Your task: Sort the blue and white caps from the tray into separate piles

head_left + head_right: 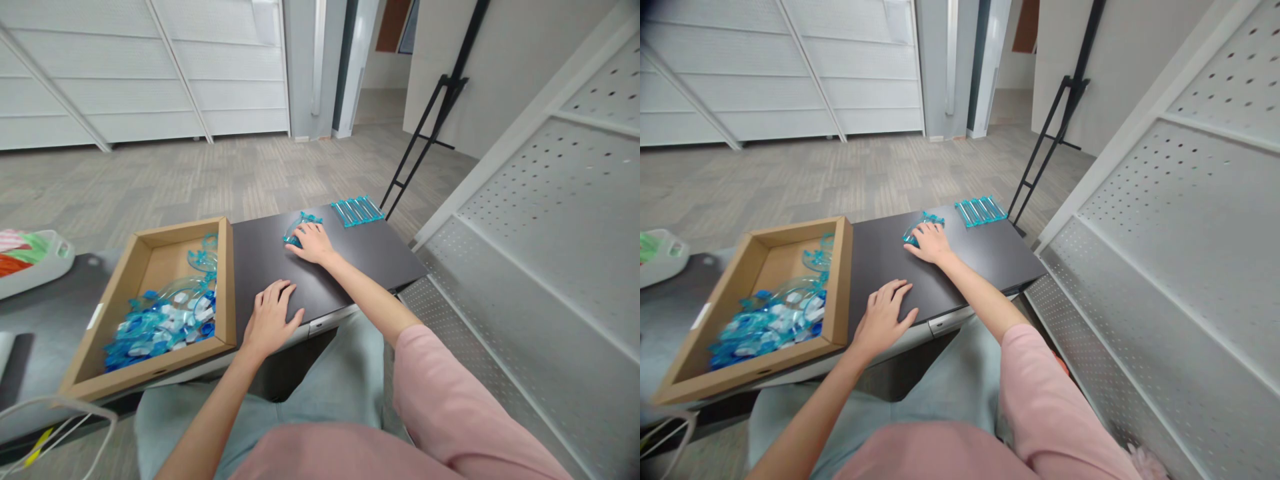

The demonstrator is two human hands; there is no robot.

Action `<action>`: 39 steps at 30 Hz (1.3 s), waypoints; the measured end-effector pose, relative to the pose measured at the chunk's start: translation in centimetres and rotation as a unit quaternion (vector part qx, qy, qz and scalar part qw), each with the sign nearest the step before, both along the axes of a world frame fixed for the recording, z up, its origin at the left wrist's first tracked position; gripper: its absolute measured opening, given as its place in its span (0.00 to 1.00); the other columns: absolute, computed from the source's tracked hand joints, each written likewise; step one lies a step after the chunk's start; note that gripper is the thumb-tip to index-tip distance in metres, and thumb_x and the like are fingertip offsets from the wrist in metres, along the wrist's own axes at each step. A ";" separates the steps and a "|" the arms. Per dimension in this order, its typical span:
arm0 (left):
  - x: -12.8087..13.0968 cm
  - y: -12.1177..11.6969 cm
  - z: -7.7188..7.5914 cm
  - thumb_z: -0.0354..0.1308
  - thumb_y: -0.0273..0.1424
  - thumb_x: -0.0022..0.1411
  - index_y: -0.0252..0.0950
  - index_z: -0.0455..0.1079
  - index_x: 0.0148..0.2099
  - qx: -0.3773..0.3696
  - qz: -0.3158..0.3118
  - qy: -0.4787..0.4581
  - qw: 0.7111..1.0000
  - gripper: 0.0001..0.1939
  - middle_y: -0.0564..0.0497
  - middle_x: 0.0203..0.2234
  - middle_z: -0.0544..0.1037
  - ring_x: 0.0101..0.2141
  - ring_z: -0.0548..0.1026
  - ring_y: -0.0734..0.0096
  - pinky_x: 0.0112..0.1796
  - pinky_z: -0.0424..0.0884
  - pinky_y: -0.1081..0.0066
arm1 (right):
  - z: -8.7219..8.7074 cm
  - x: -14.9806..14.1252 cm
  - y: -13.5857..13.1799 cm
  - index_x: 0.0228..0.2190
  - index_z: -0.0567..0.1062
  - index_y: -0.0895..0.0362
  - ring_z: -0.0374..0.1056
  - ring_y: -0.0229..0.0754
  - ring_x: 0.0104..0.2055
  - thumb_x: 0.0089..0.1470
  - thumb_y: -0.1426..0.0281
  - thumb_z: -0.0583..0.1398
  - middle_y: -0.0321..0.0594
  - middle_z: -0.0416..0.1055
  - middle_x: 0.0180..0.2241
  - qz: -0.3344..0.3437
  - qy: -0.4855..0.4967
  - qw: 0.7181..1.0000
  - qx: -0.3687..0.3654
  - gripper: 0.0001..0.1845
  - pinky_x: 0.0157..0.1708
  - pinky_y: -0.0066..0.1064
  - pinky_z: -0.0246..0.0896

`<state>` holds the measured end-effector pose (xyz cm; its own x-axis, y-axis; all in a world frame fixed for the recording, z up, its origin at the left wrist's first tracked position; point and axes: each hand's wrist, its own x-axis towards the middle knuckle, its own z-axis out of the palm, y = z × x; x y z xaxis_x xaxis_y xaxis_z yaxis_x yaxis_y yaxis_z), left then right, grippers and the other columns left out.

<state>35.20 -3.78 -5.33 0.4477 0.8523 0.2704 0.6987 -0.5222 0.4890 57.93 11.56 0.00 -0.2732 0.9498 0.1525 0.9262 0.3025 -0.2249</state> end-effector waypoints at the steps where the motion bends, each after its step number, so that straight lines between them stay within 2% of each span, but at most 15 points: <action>1: 0.1 0.0 0.1 0.63 0.41 0.76 0.60 0.77 0.79 0.001 0.000 0.003 1.000 0.32 0.40 0.72 0.82 0.75 0.75 0.32 0.70 0.75 0.29 | 0.1 0.7 0.1 0.58 0.87 0.41 0.72 0.65 0.74 0.79 0.48 0.65 0.48 0.81 0.70 -0.001 -0.001 1.000 0.001 0.18 0.77 0.58 0.63; 4: 0.2 -0.1 0.4 0.63 0.40 0.76 0.59 0.77 0.79 0.000 0.002 0.009 1.000 0.32 0.40 0.72 0.81 0.75 0.75 0.32 0.70 0.75 0.29 | 0.3 3.0 0.1 0.53 0.86 0.44 0.74 0.64 0.70 0.78 0.54 0.68 0.50 0.82 0.67 -0.007 -0.004 1.000 -0.010 0.11 0.74 0.56 0.68; 6: 0.2 -0.1 0.5 0.63 0.40 0.76 0.59 0.77 0.79 -0.004 0.001 0.009 1.000 0.32 0.39 0.72 0.81 0.75 0.75 0.32 0.70 0.75 0.29 | 0.5 4.3 0.1 0.55 0.85 0.49 0.74 0.61 0.70 0.78 0.59 0.68 0.53 0.80 0.69 -0.002 -0.012 1.000 -0.024 0.12 0.73 0.52 0.68; 10: 0.2 0.1 0.5 0.64 0.41 0.76 0.59 0.78 0.79 -0.007 -0.007 -0.008 1.000 0.32 0.38 0.71 0.81 0.74 0.75 0.29 0.69 0.75 0.27 | 0.6 6.4 0.1 0.71 0.79 0.59 0.69 0.58 0.76 0.77 0.68 0.65 0.57 0.75 0.76 0.021 -0.027 0.999 -0.022 0.26 0.82 0.48 0.55; 12: 0.1 0.1 0.4 0.65 0.40 0.75 0.61 0.77 0.79 -0.004 -0.009 -0.018 1.000 0.33 0.38 0.71 0.82 0.74 0.76 0.28 0.68 0.76 0.26 | 0.5 7.2 0.2 0.75 0.77 0.56 0.67 0.59 0.79 0.76 0.69 0.65 0.55 0.74 0.79 0.015 -0.031 0.999 -0.019 0.31 0.85 0.51 0.50; 15: 0.2 0.1 0.3 0.66 0.39 0.74 0.63 0.76 0.80 -0.001 -0.009 -0.025 1.000 0.35 0.39 0.70 0.82 0.73 0.76 0.28 0.68 0.76 0.25 | 0.2 8.3 0.6 0.74 0.80 0.51 0.62 0.61 0.84 0.74 0.70 0.64 0.51 0.73 0.80 -0.001 -0.033 0.999 -0.020 0.31 0.85 0.55 0.51; 17: 0.2 0.1 0.4 0.66 0.39 0.74 0.63 0.76 0.80 -0.003 -0.006 -0.022 1.000 0.35 0.39 0.71 0.82 0.74 0.75 0.29 0.68 0.76 0.26 | -0.2 8.9 0.9 0.75 0.80 0.52 0.60 0.62 0.86 0.75 0.71 0.62 0.52 0.72 0.81 -0.008 -0.031 0.999 -0.018 0.31 0.84 0.57 0.52; 21: 0.2 0.2 0.5 0.66 0.40 0.73 0.63 0.77 0.79 -0.005 -0.003 -0.015 1.000 0.34 0.40 0.71 0.82 0.73 0.75 0.29 0.67 0.76 0.25 | -0.7 9.6 1.4 0.76 0.78 0.56 0.63 0.60 0.85 0.75 0.72 0.60 0.55 0.69 0.83 -0.010 -0.028 0.999 -0.022 0.32 0.83 0.55 0.55; 27: 0.3 0.1 0.7 0.63 0.40 0.75 0.58 0.79 0.77 -0.006 -0.007 -0.006 1.000 0.31 0.37 0.71 0.81 0.74 0.75 0.30 0.68 0.74 0.26 | -0.7 9.8 2.0 0.75 0.78 0.57 0.63 0.58 0.85 0.72 0.76 0.59 0.55 0.69 0.83 -0.006 -0.026 0.999 -0.022 0.34 0.84 0.54 0.55; 31: 0.5 -0.1 0.7 0.66 0.39 0.73 0.62 0.78 0.78 0.000 -0.006 -0.013 1.000 0.33 0.38 0.71 0.81 0.73 0.75 0.30 0.68 0.75 0.25 | -0.2 9.7 1.4 0.74 0.80 0.57 0.59 0.61 0.87 0.68 0.76 0.59 0.57 0.68 0.83 -0.020 -0.008 1.000 -0.014 0.36 0.87 0.60 0.48; 33: 0.6 0.0 0.7 0.66 0.39 0.73 0.60 0.78 0.77 -0.003 -0.009 -0.014 1.000 0.33 0.37 0.71 0.81 0.74 0.75 0.29 0.69 0.75 0.25 | 0.1 9.3 0.6 0.73 0.81 0.55 0.56 0.64 0.88 0.66 0.74 0.59 0.57 0.67 0.83 -0.037 0.012 0.999 0.005 0.37 0.87 0.63 0.46; 36: 0.7 0.3 1.1 0.68 0.39 0.72 0.56 0.80 0.76 -0.017 -0.011 -0.020 1.000 0.32 0.34 0.71 0.80 0.74 0.75 0.29 0.70 0.74 0.25 | 0.9 7.6 -1.0 0.71 0.83 0.46 0.60 0.69 0.85 0.66 0.69 0.60 0.55 0.72 0.80 -0.043 0.045 0.998 0.031 0.36 0.83 0.69 0.51; 39: 0.9 0.1 1.9 0.66 0.37 0.72 0.57 0.81 0.73 -0.024 -0.029 -0.057 0.998 0.30 0.36 0.69 0.82 0.72 0.78 0.32 0.70 0.76 0.26 | 2.4 4.0 -3.0 0.72 0.82 0.32 0.66 0.72 0.79 0.68 0.63 0.61 0.48 0.78 0.74 0.000 0.053 0.998 0.022 0.35 0.79 0.74 0.57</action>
